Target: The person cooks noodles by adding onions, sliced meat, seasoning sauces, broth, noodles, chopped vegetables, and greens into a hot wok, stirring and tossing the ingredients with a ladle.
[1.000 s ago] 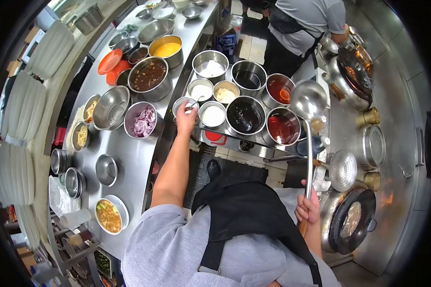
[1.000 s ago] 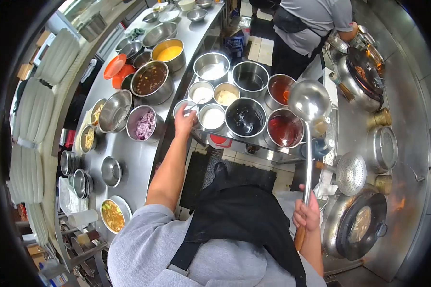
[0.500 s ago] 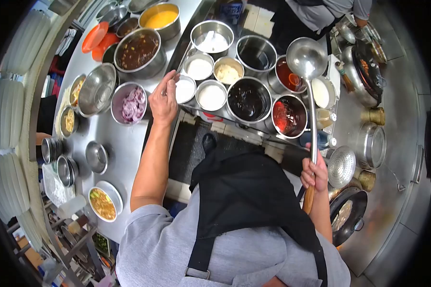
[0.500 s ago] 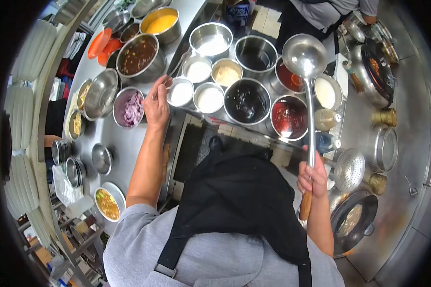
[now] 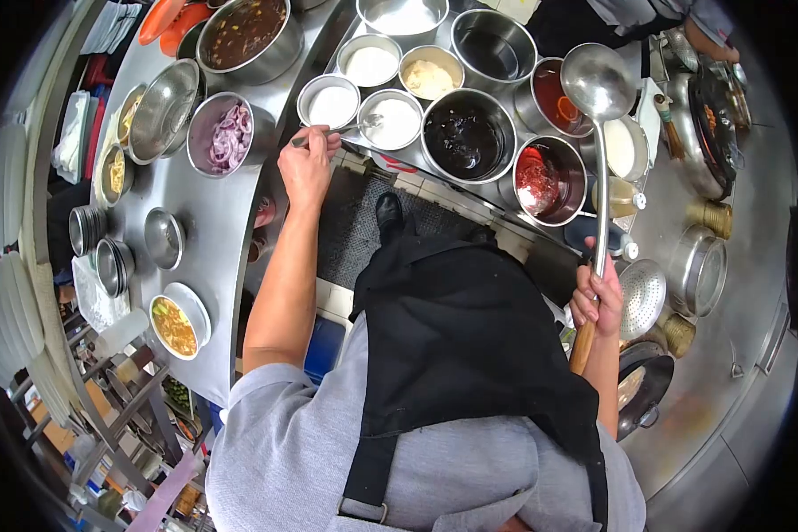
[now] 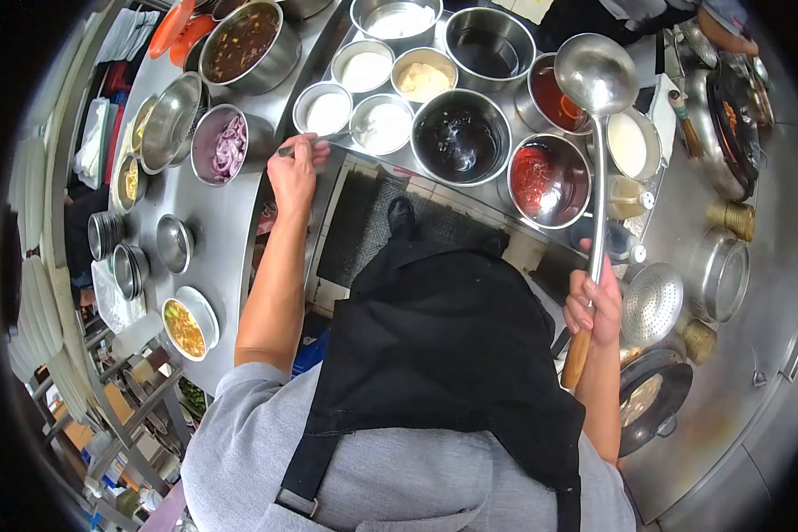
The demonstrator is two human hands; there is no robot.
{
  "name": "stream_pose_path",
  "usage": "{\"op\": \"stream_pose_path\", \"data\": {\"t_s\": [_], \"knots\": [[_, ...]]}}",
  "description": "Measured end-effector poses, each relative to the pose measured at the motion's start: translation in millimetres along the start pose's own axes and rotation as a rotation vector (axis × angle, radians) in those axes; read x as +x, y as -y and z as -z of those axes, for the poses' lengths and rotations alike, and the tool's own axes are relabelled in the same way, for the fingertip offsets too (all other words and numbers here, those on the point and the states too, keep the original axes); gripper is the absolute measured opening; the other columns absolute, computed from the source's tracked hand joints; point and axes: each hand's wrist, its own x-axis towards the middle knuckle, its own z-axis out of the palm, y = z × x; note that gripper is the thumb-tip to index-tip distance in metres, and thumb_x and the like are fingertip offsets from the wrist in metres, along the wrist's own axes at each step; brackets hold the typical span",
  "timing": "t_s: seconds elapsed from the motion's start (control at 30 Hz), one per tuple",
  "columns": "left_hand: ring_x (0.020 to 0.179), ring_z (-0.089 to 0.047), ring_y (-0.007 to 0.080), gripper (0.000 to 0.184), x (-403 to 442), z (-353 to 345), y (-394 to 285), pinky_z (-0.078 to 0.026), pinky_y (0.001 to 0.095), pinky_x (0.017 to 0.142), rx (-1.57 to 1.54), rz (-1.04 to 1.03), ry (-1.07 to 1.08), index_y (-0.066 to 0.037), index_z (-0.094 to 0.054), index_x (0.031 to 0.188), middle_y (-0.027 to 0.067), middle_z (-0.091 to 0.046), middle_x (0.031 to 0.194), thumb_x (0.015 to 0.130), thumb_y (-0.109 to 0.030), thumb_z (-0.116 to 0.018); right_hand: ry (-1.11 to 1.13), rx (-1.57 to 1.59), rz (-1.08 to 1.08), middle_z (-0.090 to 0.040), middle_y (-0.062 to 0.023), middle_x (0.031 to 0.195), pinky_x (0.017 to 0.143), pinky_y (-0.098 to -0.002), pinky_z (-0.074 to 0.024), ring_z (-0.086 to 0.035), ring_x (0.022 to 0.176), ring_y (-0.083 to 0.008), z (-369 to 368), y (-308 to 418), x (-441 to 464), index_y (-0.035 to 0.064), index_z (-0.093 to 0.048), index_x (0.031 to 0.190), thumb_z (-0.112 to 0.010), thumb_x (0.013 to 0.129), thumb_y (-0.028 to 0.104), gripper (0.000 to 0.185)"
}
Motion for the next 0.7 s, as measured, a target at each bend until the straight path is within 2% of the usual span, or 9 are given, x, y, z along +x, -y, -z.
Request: {"op": "stream_pose_path", "data": {"t_s": [0.23, 0.47, 0.67, 0.7], "knots": [[0.077, -0.072, 0.0184, 0.03, 6, -12, 16, -0.058, 0.0294, 0.071, 0.023, 0.031, 0.01, 0.009, -0.066, 0.101, 0.0151, -0.073, 0.085, 0.099, -0.016, -0.05, -0.039, -0.035, -0.058, -0.041, -0.0035, 0.067, 0.032, -0.0247, -0.0387, -0.036, 0.034, -0.007, -6, -8, -1, 0.0075, -0.025, 0.148, -0.052, 0.096, 0.012, 0.059], [0.078, -0.072, 0.0214, 0.031, 10, -14, 30, -0.058, 0.0299, 0.071, -0.16, 0.117, -0.001, 0.012, -0.063, 0.103, 0.0188, -0.072, 0.089, 0.101, -0.016, -0.049, -0.041, -0.128, -0.107, -0.044, -0.0037, 0.066, 0.032, -0.0246, -0.0386, -0.037, 0.034, -0.0074, -22, -4, -3, 0.0081, -0.025, 0.148, -0.053, 0.094, 0.011, 0.06], [0.078, -0.071, 0.0233, 0.031, -3, -1, 9, -0.058, 0.0301, 0.071, -0.265, 0.145, -0.022, 0.011, -0.062, 0.104, 0.0199, -0.071, 0.09, 0.101, -0.016, -0.048, -0.103, -0.298, -0.204, -0.045, -0.004, 0.064, 0.032, -0.0226, -0.0374, -0.037, 0.035, -0.0072, -44, 10, -12, 0.0077, -0.026, 0.148, -0.06, 0.091, 0.014, 0.067], [0.079, -0.071, 0.0231, 0.031, -8, 2, -8, -0.057, 0.03, 0.072, -0.285, 0.128, 0.001, 0.01, -0.062, 0.106, 0.0196, -0.07, 0.091, 0.102, -0.018, -0.049, -0.076, -0.336, -0.271, -0.046, -0.0041, 0.065, 0.033, -0.0221, -0.0367, -0.037, 0.035, -0.0073, -48, 13, -14, 0.0083, -0.026, 0.148, -0.061, 0.09, 0.014, 0.068]]}}
